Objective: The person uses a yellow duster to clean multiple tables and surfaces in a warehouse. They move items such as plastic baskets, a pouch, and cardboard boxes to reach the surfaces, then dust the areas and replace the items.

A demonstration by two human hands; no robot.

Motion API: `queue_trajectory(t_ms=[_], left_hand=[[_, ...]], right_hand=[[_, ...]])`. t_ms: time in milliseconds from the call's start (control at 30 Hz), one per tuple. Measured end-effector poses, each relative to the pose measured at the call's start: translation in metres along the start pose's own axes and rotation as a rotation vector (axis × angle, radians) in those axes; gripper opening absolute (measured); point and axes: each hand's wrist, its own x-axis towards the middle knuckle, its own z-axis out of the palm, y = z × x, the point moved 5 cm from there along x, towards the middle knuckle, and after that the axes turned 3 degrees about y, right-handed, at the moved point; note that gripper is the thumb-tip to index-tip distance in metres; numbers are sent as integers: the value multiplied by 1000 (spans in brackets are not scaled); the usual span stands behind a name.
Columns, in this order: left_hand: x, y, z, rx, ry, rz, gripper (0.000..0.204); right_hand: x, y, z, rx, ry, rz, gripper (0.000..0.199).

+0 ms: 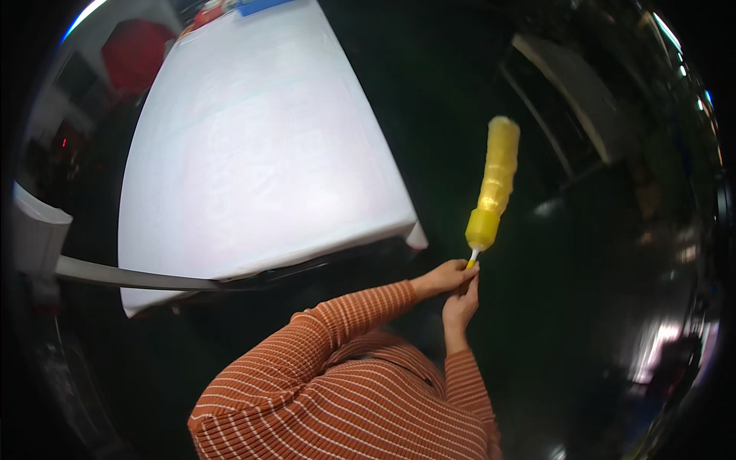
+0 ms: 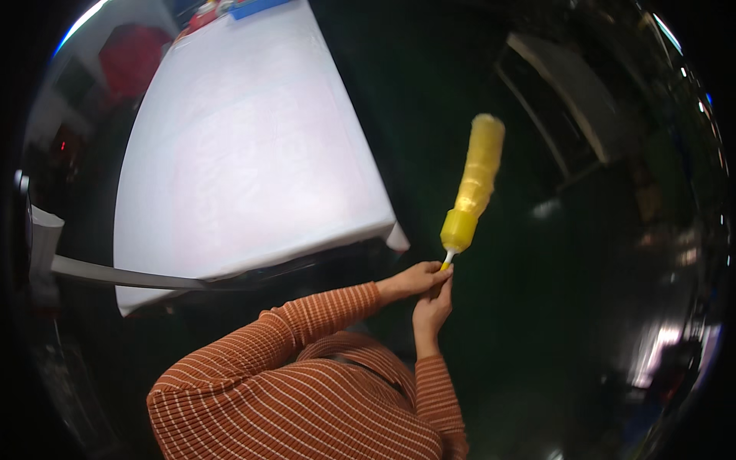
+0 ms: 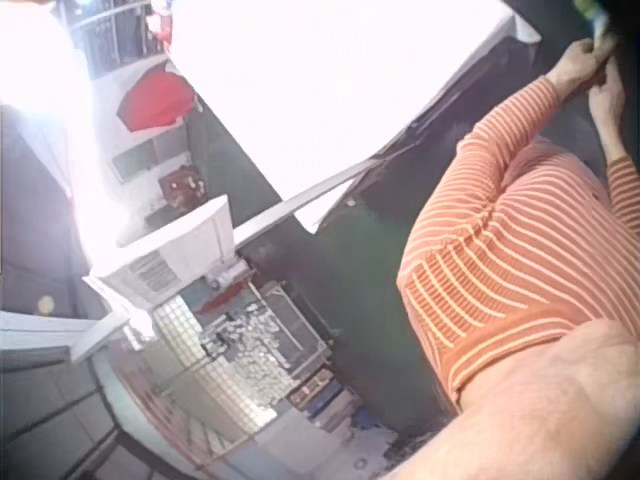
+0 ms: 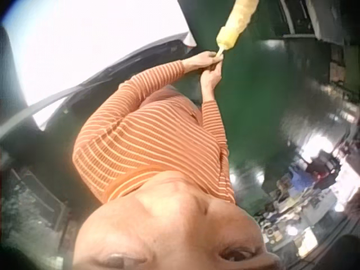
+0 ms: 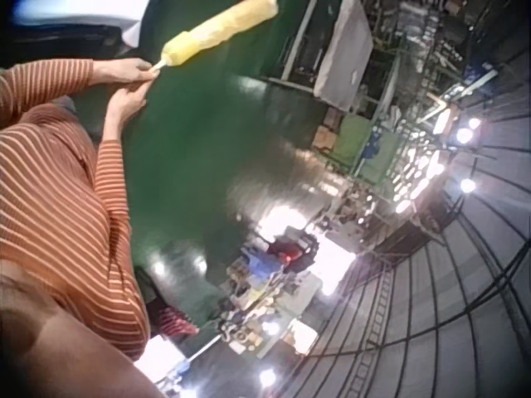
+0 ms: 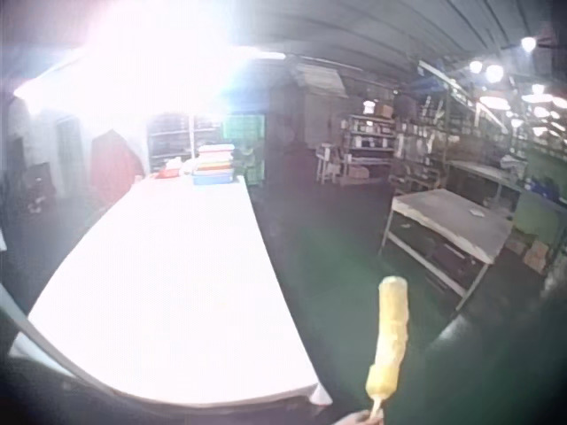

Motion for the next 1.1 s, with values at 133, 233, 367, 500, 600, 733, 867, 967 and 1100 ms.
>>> queue_trajectory(t_ms=[133, 233, 367, 500, 600, 733, 867, 967, 1100], left_hand=[[67, 60, -28, -589, 288, 203, 39], [46, 66, -94, -795, 701, 259, 39], [9, 34, -187, -967, 1256, 359, 44], [-16, -40, -216, -1439, 1608, 506, 50], [69, -35, -213, -1435, 1514, 250, 55], [221, 41, -207, -1307, 945, -197, 56], [324, 136, -260, -983, 756, -315, 53], [379, 166, -319, -916, 821, -164, 56], [369, 157, -336, -834, 910, -36, 59]], right_hand=[[115, -34, 14, -291, -405, -487, 68], [156, -85, 58, -207, -972, -567, 71], [222, -111, 91, -127, -1180, -721, 53], [304, -64, 120, -149, -1324, -681, 34], [385, -17, 145, -239, -1365, -460, 27], [464, 48, 169, -263, -1455, -6, 27], [540, 45, 216, -309, -1354, 119, 28], [621, 57, 231, -281, -1155, 288, 27], [613, 59, 223, -114, -1200, 430, 36]])
